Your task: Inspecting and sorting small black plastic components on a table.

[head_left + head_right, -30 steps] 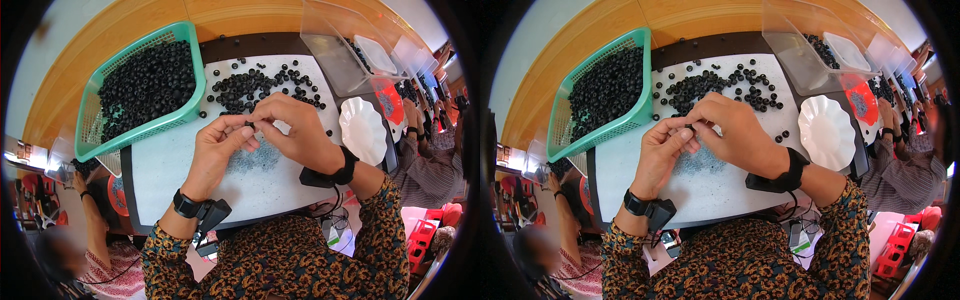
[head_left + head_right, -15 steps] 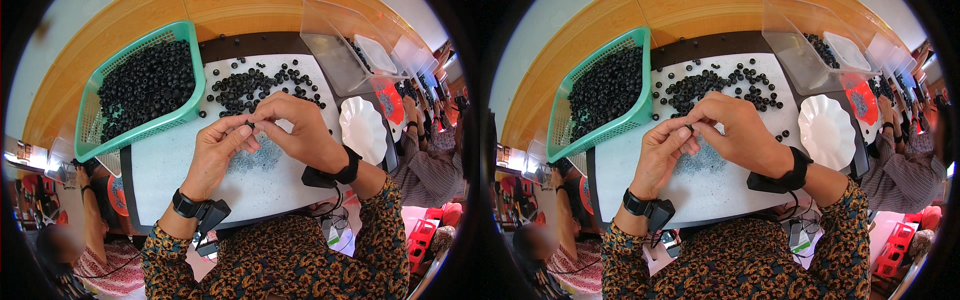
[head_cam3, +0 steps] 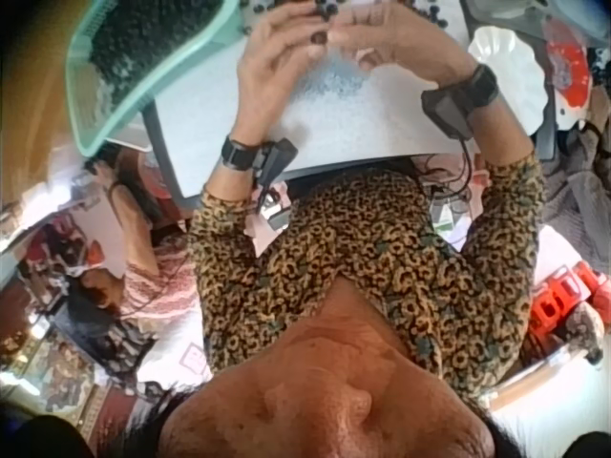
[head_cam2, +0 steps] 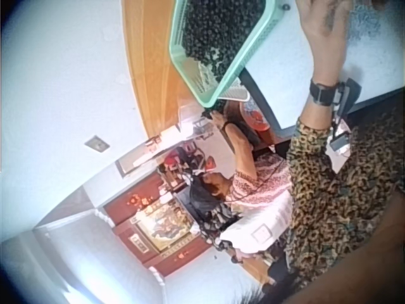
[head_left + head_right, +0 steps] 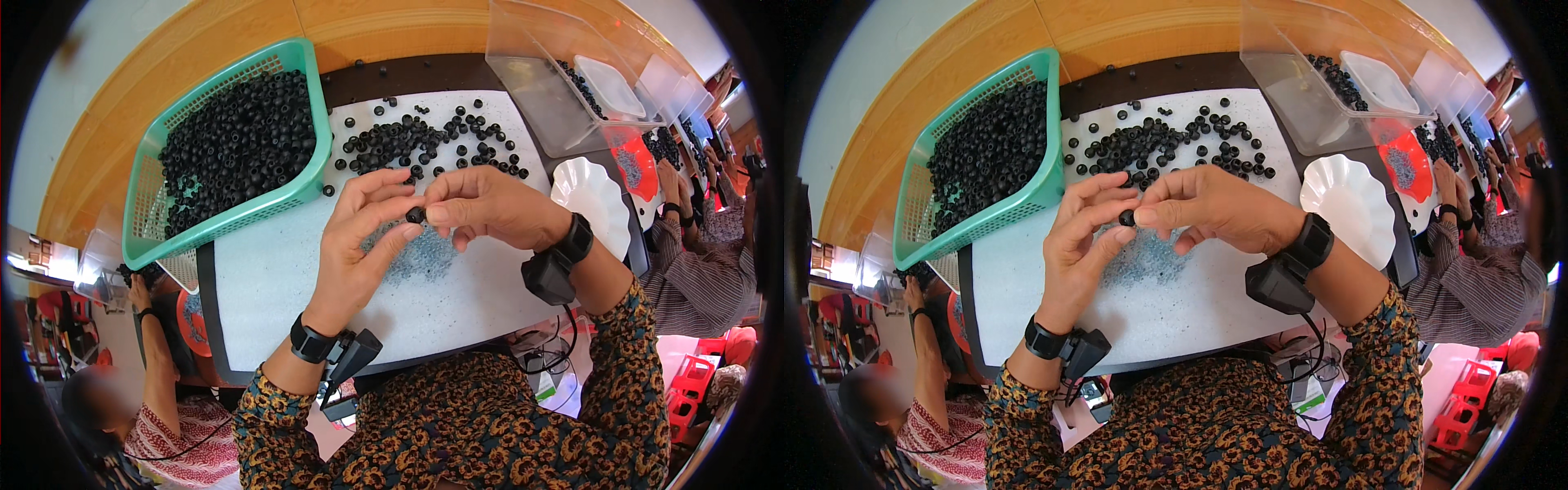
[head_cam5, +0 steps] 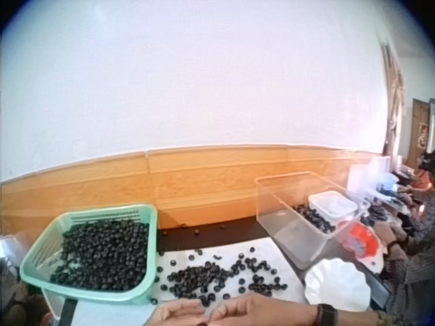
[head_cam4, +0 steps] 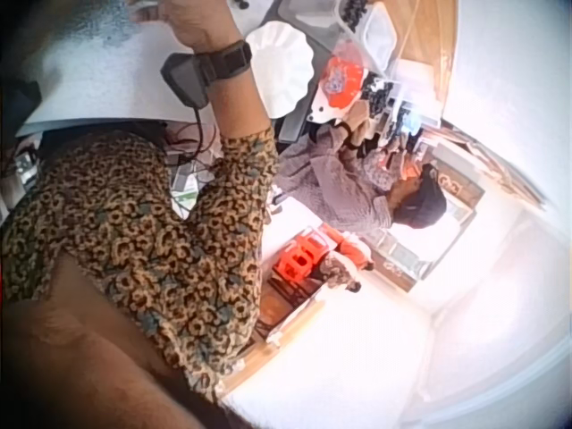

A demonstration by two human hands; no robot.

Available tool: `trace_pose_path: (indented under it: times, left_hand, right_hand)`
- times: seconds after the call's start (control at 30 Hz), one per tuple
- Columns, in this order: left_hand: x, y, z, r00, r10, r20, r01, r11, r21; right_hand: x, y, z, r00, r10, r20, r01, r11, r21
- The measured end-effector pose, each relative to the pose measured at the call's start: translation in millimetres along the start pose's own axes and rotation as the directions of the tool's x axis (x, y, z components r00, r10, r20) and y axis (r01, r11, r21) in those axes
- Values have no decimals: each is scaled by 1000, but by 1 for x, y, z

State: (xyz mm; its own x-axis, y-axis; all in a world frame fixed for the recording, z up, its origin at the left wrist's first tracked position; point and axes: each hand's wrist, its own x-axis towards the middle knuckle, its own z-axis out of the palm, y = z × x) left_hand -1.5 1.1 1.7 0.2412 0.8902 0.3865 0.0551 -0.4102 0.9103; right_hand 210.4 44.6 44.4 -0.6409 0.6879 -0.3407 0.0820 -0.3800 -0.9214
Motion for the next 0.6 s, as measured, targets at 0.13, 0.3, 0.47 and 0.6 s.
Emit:
trace_pose_path:
  times: [0.13,0.3,0.47,0.6]
  left_hand:
    - [2,10,1,995,87,46,-92,988,123]
    - [0,13,2,994,83,70,-94,983,159]
    - [0,12,3,992,97,79,-111,975,195]
    - [1,5,2,996,79,44,-86,979,186]
  right_hand:
    - [0,9,-4,982,6,187,-35,987,155]
    - [4,23,-1,968,-32,247,-26,973,228]
    - [3,25,9,989,-49,142,12,968,250]
    - [2,22,9,989,-53,140,12,961,277]
